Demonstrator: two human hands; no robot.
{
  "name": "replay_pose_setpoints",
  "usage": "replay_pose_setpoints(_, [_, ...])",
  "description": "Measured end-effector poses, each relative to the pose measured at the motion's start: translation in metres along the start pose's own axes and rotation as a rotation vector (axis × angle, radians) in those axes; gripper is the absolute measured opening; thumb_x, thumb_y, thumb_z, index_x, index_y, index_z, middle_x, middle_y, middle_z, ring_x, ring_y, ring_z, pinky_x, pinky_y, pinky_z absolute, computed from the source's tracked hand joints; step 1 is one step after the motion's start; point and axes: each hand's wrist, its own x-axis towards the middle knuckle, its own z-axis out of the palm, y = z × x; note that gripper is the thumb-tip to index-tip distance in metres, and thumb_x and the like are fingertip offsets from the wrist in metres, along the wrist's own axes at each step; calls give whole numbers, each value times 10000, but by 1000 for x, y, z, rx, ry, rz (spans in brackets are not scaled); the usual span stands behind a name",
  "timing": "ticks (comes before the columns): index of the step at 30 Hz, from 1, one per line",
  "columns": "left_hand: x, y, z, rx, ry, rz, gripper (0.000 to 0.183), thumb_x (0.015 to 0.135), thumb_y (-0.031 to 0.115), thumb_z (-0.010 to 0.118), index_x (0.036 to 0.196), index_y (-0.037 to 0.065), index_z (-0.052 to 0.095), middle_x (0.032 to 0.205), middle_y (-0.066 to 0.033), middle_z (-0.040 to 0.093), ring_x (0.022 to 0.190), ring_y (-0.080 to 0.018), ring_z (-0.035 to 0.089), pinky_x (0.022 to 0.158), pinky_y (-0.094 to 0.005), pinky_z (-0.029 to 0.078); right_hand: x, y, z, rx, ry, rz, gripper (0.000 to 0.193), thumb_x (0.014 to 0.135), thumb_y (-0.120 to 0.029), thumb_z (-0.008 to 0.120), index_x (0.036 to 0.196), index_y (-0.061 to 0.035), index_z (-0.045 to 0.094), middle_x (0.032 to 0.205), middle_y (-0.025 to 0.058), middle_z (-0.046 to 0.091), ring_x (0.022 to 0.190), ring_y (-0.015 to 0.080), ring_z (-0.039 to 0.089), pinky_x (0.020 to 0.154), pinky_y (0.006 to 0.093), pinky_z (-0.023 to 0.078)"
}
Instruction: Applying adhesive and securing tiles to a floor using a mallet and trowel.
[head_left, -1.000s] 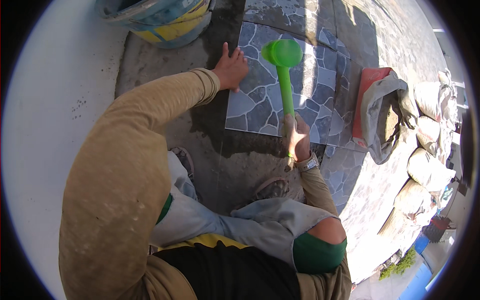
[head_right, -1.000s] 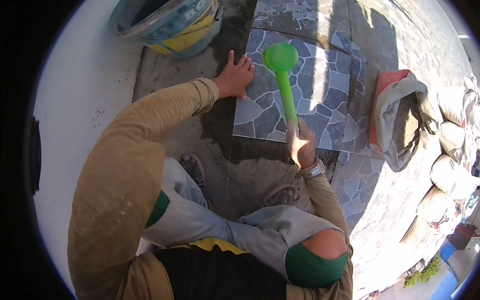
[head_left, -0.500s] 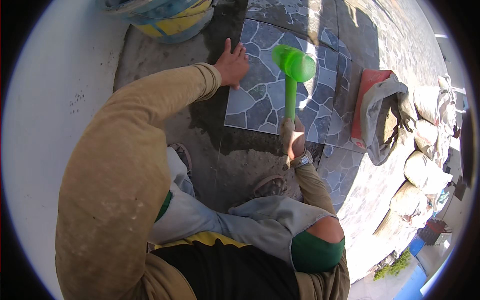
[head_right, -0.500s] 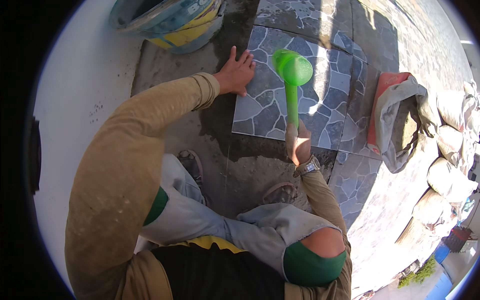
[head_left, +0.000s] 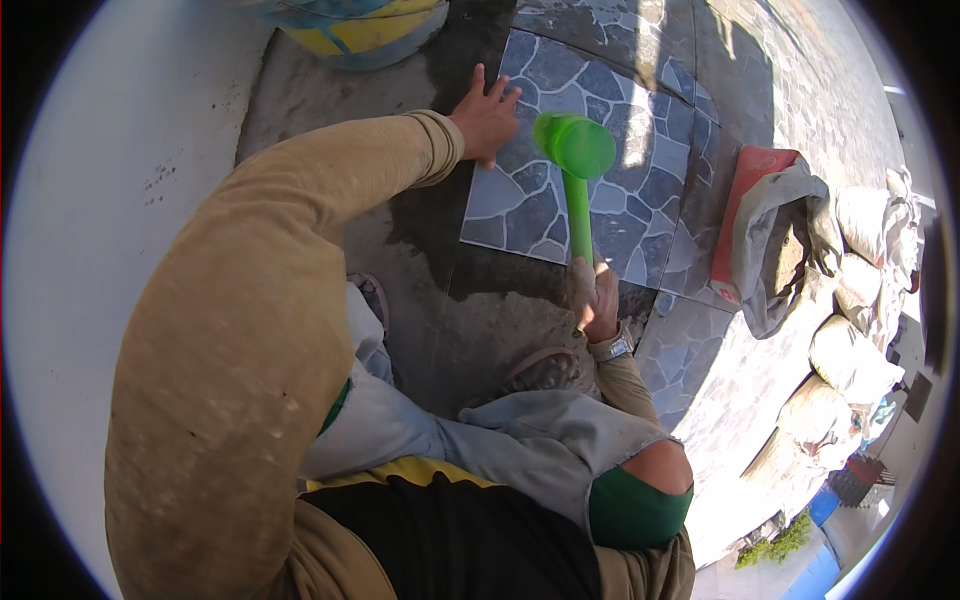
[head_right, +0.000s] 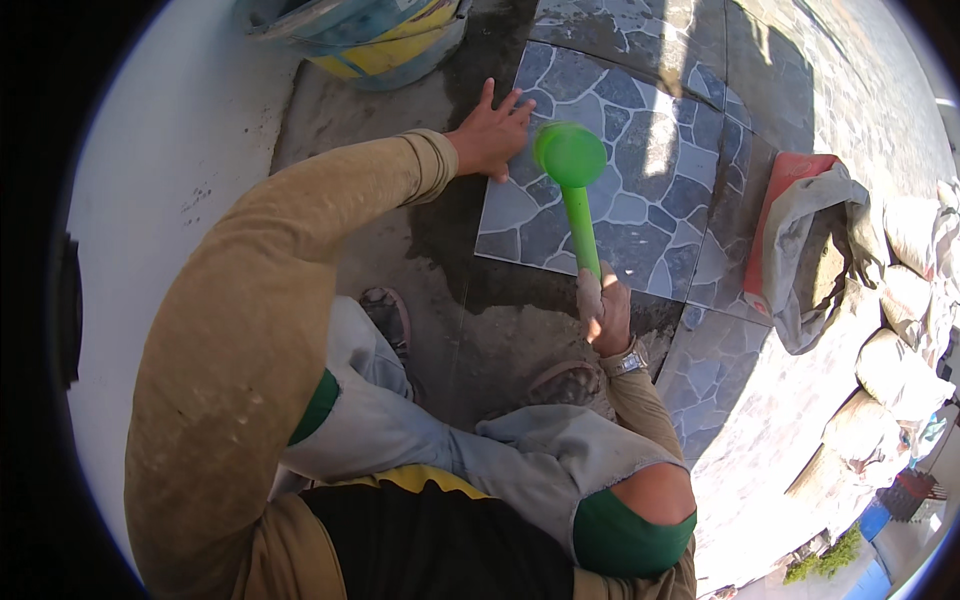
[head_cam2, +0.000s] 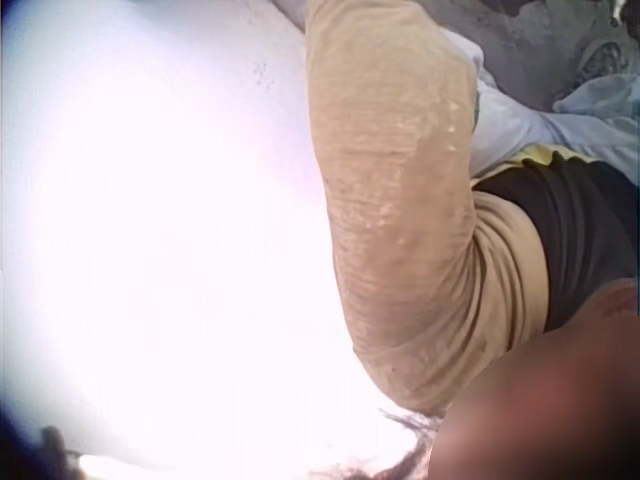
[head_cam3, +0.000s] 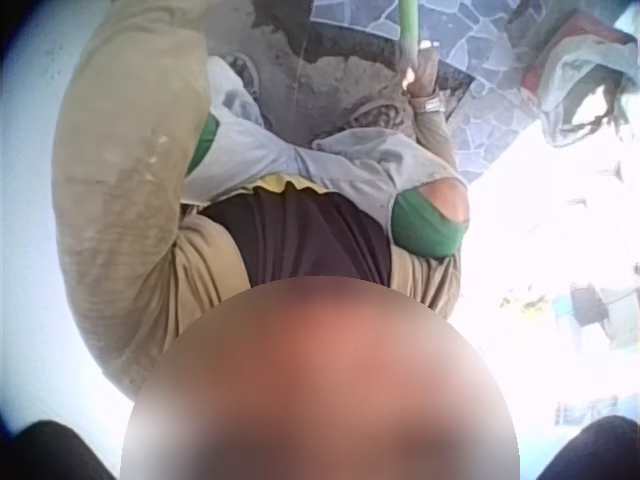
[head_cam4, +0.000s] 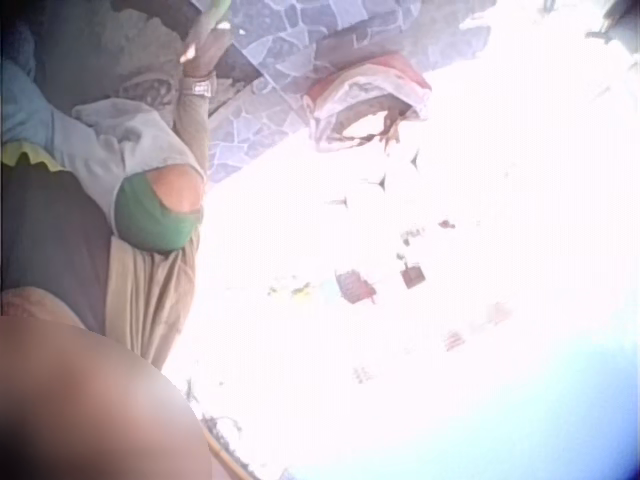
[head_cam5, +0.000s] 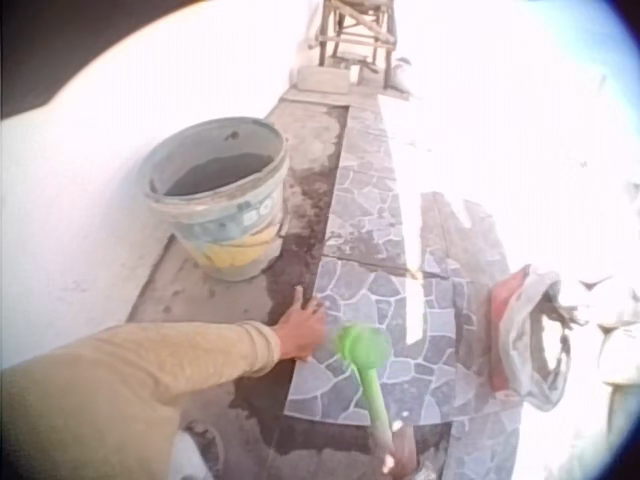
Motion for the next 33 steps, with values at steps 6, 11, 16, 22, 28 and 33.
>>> replay_pose_setpoints(6, [7,3,-6,3,57,-7,772,607,430,897,1263,84,682,1577,-233,361,1484,-451,259,1099,-790,138,-26,1,6,-91,49,-45,326,1011,-275,505,861,13,528,655,171,522,568,370,543,546,439,403])
replay_pose_setpoints(11, [3,0,-6,8,16,-2,956,610,449,882,1360,-53,564,1567,-236,367,1476,-432,292,1080,-788,198,-34,-33,1,-56,-5,11,341,1010,-294,513,861,12,529,660,200,497,586,417,523,559,449,394])
replay_pose_setpoints(16, [6,2,-5,25,8,0,988,602,463,881,1370,-62,549,1560,-249,371,1468,-439,306,1077,-793,194,-48,1,15,-252,27,-194,267,992,-228,528,885,17,534,653,196,499,591,423,535,556,454,402])
replay_pose_setpoints(22, [6,3,0,24,44,-14,1025,612,475,877,1387,-89,514,1559,-255,371,1466,-442,309,1079,-794,190,-53,-29,11,-93,-43,-36,206,975,-176,524,888,11,526,662,226,510,602,452,541,559,479,399])
replay_pose_setpoints(28, [9,2,5,11,58,-40,811,630,406,898,1310,40,647,1559,-263,376,1479,-453,277,1103,-784,141,-59,23,16,-276,-88,-100,255,949,-250,555,915,1,530,682,230,523,629,458,539,572,499,390])
replay_pose_setpoints(33, [9,8,-9,5,-25,-9,1006,622,443,887,1390,-89,516,1569,-264,354,1481,-441,281,1099,-778,176,-64,-17,6,-145,-93,71,294,976,-288,520,916,-1,536,698,238,533,657,481,538,587,525,386])
